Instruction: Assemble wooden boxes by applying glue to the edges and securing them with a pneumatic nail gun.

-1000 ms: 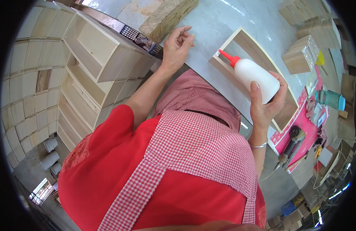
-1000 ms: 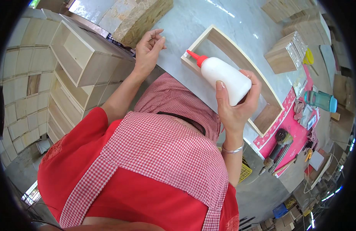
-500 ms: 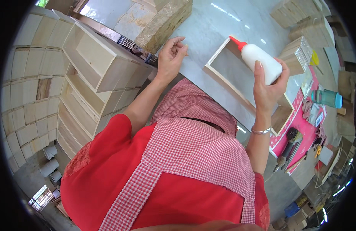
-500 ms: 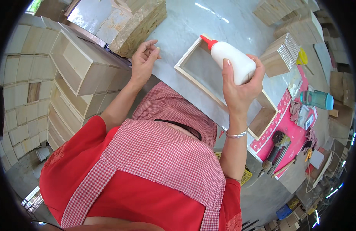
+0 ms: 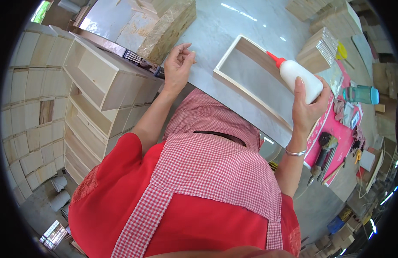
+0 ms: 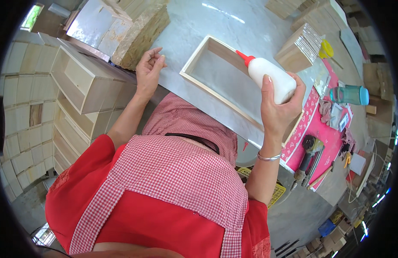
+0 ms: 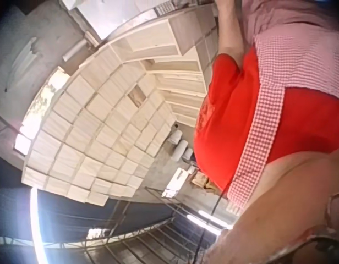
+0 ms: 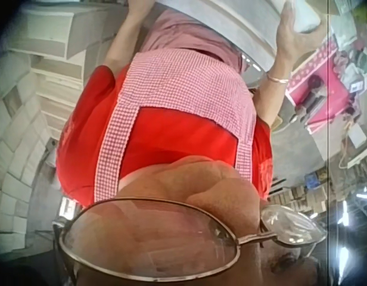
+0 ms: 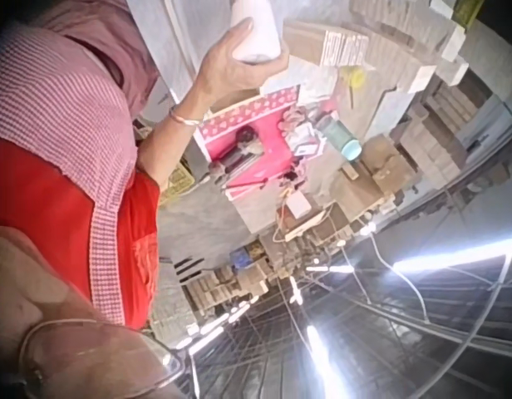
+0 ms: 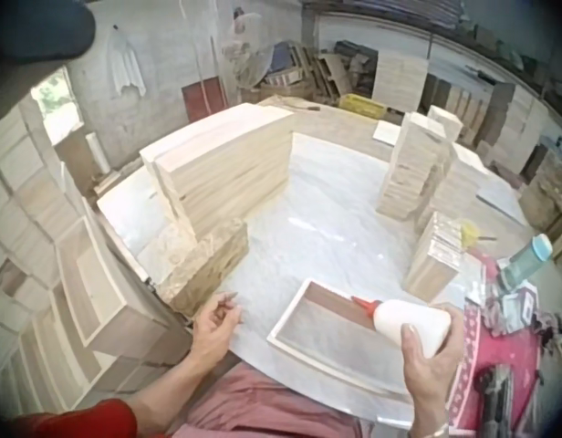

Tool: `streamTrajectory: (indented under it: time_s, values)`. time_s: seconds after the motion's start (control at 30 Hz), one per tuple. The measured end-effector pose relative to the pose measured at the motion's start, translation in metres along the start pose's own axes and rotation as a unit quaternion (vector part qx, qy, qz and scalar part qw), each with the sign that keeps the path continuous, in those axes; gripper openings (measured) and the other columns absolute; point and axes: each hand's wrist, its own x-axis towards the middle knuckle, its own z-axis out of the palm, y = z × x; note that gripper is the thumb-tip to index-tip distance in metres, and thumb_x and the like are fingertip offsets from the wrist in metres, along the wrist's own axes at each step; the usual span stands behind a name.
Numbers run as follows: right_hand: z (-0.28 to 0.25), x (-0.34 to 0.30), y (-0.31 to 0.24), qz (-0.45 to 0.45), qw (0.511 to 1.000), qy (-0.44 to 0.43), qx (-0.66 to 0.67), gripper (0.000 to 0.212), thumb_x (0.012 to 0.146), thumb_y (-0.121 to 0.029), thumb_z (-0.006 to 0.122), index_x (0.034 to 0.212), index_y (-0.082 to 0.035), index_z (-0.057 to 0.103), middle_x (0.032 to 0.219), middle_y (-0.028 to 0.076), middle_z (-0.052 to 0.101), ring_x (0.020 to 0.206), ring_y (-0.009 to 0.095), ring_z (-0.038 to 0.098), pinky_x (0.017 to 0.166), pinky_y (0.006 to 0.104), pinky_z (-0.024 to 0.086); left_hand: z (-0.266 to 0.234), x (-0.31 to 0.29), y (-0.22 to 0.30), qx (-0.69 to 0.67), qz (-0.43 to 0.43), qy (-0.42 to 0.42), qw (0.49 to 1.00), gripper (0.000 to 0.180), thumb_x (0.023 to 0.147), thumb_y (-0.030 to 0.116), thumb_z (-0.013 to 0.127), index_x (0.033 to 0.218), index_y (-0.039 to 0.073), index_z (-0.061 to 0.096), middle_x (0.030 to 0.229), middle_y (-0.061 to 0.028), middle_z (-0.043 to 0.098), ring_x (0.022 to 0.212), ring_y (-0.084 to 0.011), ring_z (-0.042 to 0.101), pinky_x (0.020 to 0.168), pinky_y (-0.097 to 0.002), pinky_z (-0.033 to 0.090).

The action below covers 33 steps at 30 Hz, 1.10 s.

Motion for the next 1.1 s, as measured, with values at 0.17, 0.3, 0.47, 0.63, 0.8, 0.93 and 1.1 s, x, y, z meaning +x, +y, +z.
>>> streamTrajectory:
  time_s: [0.17,0.3,0.47,0.63,0.8,0.93,1.1]
  values:
    - [-0.030,-0.007,0.016,0.004,1.000,0.030,-0.010,0.044,0.079,-0.015,0.081,0.112,0.000,0.056,0.103,0.010,0.062,0.091,0.018,0.062,0.080,0.0305,0.052,0.001,0.001,-0.003,-0.007,0.004,0.007,1.000,0.030,0.095,0.006,0.061,0.124,-0.002,0.056,0.095,-0.0001,0.055,0.080,-0.0066,0.057,0.074,-0.0206,0.048]
    - [-0.056,-0.015,0.025,0.031,0.998,0.049,-0.014,0.044,0.079,-0.015,0.082,0.112,0.000,0.056,0.103,0.010,0.061,0.092,0.017,0.061,0.080,0.0306,0.052,0.000,0.002,-0.004,-0.001,0.007,0.004,1.000,0.030,0.095,0.007,0.061,0.124,-0.002,0.057,0.095,0.0001,0.055,0.080,-0.0063,0.057,0.075,-0.0212,0.049]
    - [-0.088,-0.025,0.037,0.022,0.995,0.077,-0.061,0.043,0.080,-0.015,0.081,0.112,0.000,0.056,0.103,0.009,0.061,0.092,0.016,0.061,0.080,0.0306,0.052,0.002,0.002,-0.001,0.006,-0.008,0.011,1.000,0.031,0.095,0.008,0.061,0.124,-0.001,0.057,0.096,0.0002,0.055,0.080,-0.0062,0.057,0.076,-0.0215,0.049]
    - [-0.119,-0.035,0.049,0.030,0.989,0.108,-0.093,0.040,0.084,-0.016,0.079,0.113,0.001,0.057,0.102,0.008,0.062,0.092,0.015,0.060,0.080,0.0295,0.051,0.001,0.003,-0.001,0.010,-0.001,0.006,1.000,0.030,0.096,0.008,0.061,0.124,-0.002,0.057,0.095,-0.0003,0.056,0.079,-0.0063,0.057,0.076,-0.0224,0.050]
    - [-0.145,-0.043,0.061,0.043,0.983,0.137,-0.112,0.039,0.084,-0.018,0.079,0.111,0.001,0.057,0.102,0.009,0.063,0.091,0.016,0.060,0.080,0.0299,0.051,-0.001,0.005,-0.003,0.020,0.003,0.007,1.000,0.030,0.095,0.007,0.061,0.123,-0.003,0.057,0.093,-0.0011,0.057,0.078,-0.0065,0.058,0.076,-0.0233,0.053]
    - [-0.159,-0.046,0.064,0.048,0.977,0.153,-0.137,0.039,0.085,-0.019,0.079,0.111,0.001,0.057,0.102,0.009,0.062,0.091,0.016,0.060,0.080,0.0297,0.051,-0.002,0.005,-0.003,0.040,0.010,0.007,0.999,0.029,0.095,0.008,0.061,0.122,-0.003,0.057,0.093,-0.0014,0.058,0.078,-0.0064,0.058,0.076,-0.0225,0.052]
    - [-0.168,-0.053,0.065,0.053,0.975,0.160,-0.142,0.040,0.085,-0.019,0.079,0.112,0.001,0.057,0.102,0.009,0.062,0.091,0.016,0.060,0.080,0.0296,0.051,0.001,0.004,0.000,0.046,0.011,0.012,0.999,0.029,0.095,0.008,0.062,0.121,-0.003,0.058,0.094,-0.0015,0.058,0.078,-0.0062,0.058,0.075,-0.0214,0.051]
